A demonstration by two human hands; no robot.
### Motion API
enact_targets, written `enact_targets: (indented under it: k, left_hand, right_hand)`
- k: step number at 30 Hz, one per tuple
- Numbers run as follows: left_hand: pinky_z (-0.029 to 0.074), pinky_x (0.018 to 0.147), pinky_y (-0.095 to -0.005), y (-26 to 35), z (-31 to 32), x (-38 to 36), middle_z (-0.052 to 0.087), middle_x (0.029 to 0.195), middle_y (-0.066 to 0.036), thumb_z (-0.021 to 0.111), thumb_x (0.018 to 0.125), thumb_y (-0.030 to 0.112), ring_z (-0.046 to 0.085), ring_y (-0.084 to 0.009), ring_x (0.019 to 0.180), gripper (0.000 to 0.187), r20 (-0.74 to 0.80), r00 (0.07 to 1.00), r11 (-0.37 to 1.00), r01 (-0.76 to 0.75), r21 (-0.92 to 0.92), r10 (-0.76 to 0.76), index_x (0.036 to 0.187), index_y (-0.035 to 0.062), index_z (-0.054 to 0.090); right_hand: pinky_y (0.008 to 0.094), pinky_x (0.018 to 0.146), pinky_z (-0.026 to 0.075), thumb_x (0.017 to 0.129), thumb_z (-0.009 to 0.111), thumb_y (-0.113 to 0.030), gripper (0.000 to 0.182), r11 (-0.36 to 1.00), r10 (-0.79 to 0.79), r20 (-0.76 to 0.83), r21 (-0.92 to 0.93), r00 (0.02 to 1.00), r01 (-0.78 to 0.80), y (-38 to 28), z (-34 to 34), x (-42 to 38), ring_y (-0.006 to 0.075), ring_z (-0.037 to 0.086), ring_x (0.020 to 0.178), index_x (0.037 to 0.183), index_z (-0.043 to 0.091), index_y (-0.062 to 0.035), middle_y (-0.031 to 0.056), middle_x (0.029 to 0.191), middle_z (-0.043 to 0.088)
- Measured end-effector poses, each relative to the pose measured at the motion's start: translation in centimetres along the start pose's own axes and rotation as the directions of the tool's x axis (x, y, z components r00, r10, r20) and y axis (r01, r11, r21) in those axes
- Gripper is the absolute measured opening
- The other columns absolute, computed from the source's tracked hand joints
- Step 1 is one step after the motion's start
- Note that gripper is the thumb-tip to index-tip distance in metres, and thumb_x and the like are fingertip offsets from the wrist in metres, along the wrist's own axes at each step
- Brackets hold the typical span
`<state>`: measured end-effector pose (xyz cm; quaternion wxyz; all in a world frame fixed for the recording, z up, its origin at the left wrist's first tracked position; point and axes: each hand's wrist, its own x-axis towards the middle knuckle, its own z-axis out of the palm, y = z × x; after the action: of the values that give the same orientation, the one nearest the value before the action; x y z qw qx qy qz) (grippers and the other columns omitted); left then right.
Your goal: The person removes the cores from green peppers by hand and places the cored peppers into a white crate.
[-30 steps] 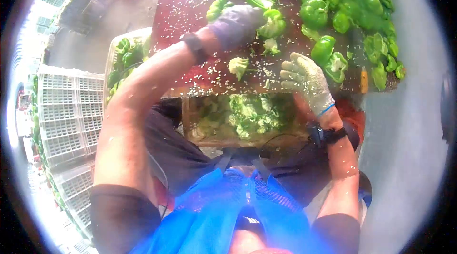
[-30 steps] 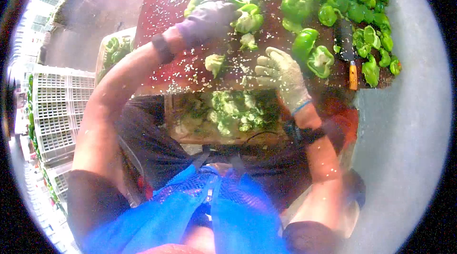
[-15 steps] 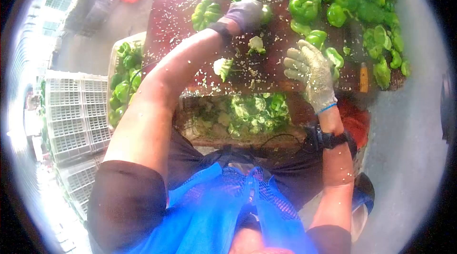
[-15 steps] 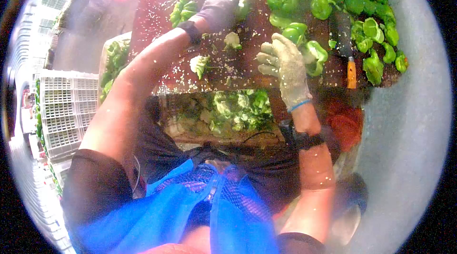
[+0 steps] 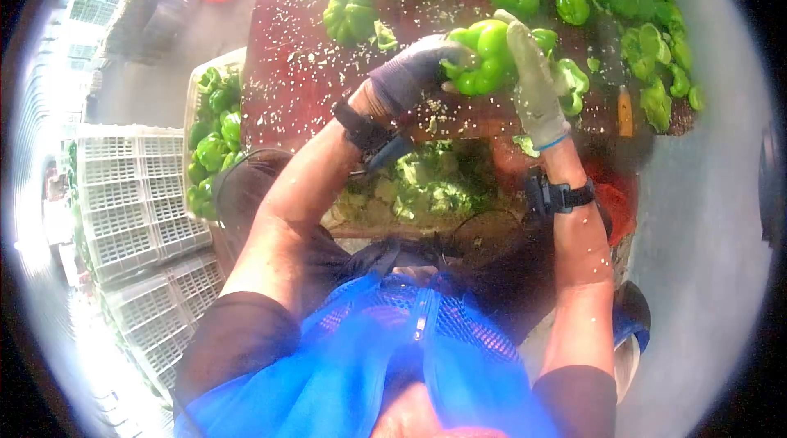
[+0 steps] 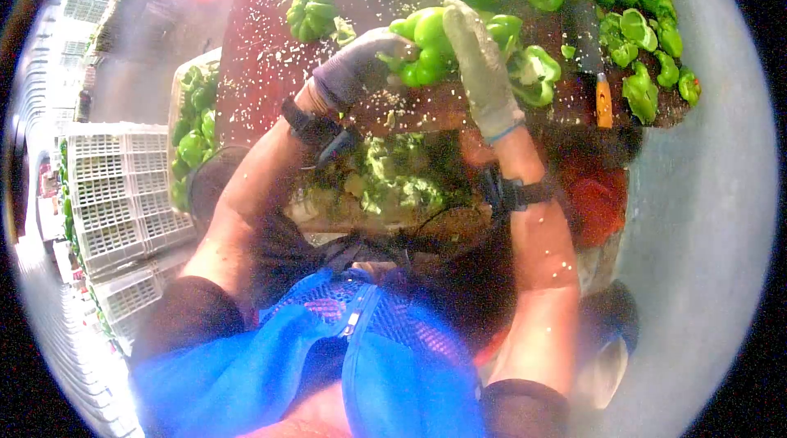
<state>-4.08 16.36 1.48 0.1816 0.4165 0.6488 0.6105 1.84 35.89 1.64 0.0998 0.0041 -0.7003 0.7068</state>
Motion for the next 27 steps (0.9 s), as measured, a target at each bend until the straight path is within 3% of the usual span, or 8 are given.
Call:
enact_targets:
  k: [8,12,16,17,19,21,24,27]
  left_hand:
    - [0.048,0.066,-0.0231,-0.5,2.6,-0.4,0.061,0.090,-0.001,0.063,0.079,0.018,0.057,-0.0097,0.076,0.030,-0.075,0.835,0.684,0.391,-0.616,-0.545,0.106,0.0044,0.059]
    - [0.052,0.077,-0.0264,-2.5,2.2,-0.9,0.064,0.101,-0.006,0.062,0.083,0.019,0.062,-0.0120,0.086,0.034,-0.153,0.791,0.733,0.450,-0.510,-0.592,0.113,0.0017,0.060]
    - [0.053,0.073,-0.0270,-4.0,2.3,-1.0,0.064,0.100,-0.004,0.060,0.085,0.012,0.061,-0.0121,0.083,0.023,-0.300,0.689,0.743,0.537,-0.399,-0.659,0.105,0.0021,0.064]
    - [0.053,0.073,-0.0259,-5.6,1.7,-1.3,0.064,0.100,-0.004,0.060,0.085,0.012,0.061,-0.0120,0.082,0.023,-0.289,0.863,0.903,0.430,-0.010,-0.414,0.105,0.0029,0.065]
    - [0.052,0.072,-0.0290,-7.0,0.8,-1.1,0.066,0.093,-0.008,0.060,0.081,0.019,0.063,-0.0166,0.081,0.024,-0.317,0.898,0.840,0.411,0.353,-0.306,0.101,0.0076,0.065]
    - [0.052,0.075,-0.0325,-6.9,2.0,0.0,0.068,0.088,-0.012,0.057,0.082,0.024,0.066,-0.0215,0.081,0.024,-0.532,0.650,0.746,0.664,0.050,-0.543,0.100,0.0118,0.066]
    - [0.054,0.071,-0.0349,-8.3,1.4,0.6,0.068,0.084,-0.011,0.056,0.084,0.027,0.067,-0.0227,0.078,0.023,-0.590,0.703,0.759,0.614,0.218,-0.398,0.099,0.0138,0.067]
    - [0.055,0.057,-0.0386,-8.6,1.7,1.5,0.066,0.082,-0.012,0.059,0.086,0.028,0.068,-0.0229,0.071,0.020,-0.594,0.757,0.414,0.650,0.638,-0.272,0.098,0.0152,0.069]
  right_hand:
    - [0.0299,0.096,0.039,0.093,0.055,-0.043,0.058,0.914,0.250,-0.231,0.376,0.940,-0.151,2.5,1.6,1.0,0.0184,0.054,0.106,0.128,0.054,0.0029,0.0118,0.121,0.060]
    - [0.0321,0.086,0.045,0.087,0.062,-0.044,0.051,0.880,0.459,-0.329,0.295,0.825,-0.372,4.2,2.5,1.6,0.0198,0.058,0.095,0.111,0.065,0.0013,0.0125,0.107,0.065]
    - [0.0398,0.082,0.045,0.090,0.046,-0.053,0.057,0.818,0.438,-0.412,-0.185,0.799,-0.544,5.6,3.5,1.4,0.0302,0.062,0.084,0.093,0.070,-0.0014,0.0163,0.090,0.068]
    - [0.0435,0.083,0.045,0.091,0.038,-0.058,0.064,0.884,0.311,-0.413,-0.206,0.856,-0.420,7.1,3.7,1.7,0.0351,0.062,0.086,0.095,0.069,-0.0017,0.0187,0.091,0.067]
    - [0.0445,0.083,0.045,0.090,0.038,-0.059,0.064,0.882,0.262,-0.392,-0.272,0.882,-0.384,8.2,3.9,1.6,0.0356,0.062,0.087,0.097,0.068,-0.0017,0.0195,0.092,0.067]
    - [0.0452,0.084,0.045,0.090,0.041,-0.059,0.065,0.857,0.231,-0.378,-0.357,0.896,-0.371,7.4,3.5,1.6,0.0342,0.062,0.091,0.102,0.066,-0.0003,0.0196,0.098,0.067]
    - [0.0411,0.084,0.046,0.090,0.045,-0.056,0.062,0.881,0.465,-0.281,0.048,0.840,-0.471,6.2,3.6,1.8,0.0291,0.062,0.091,0.107,0.065,0.0004,0.0166,0.103,0.066]
    - [0.0334,0.083,0.048,0.091,0.050,-0.050,0.055,0.921,0.390,-0.166,0.095,0.906,-0.379,7.3,2.9,1.9,0.0216,0.061,0.091,0.115,0.062,-0.0023,0.0120,0.105,0.064]
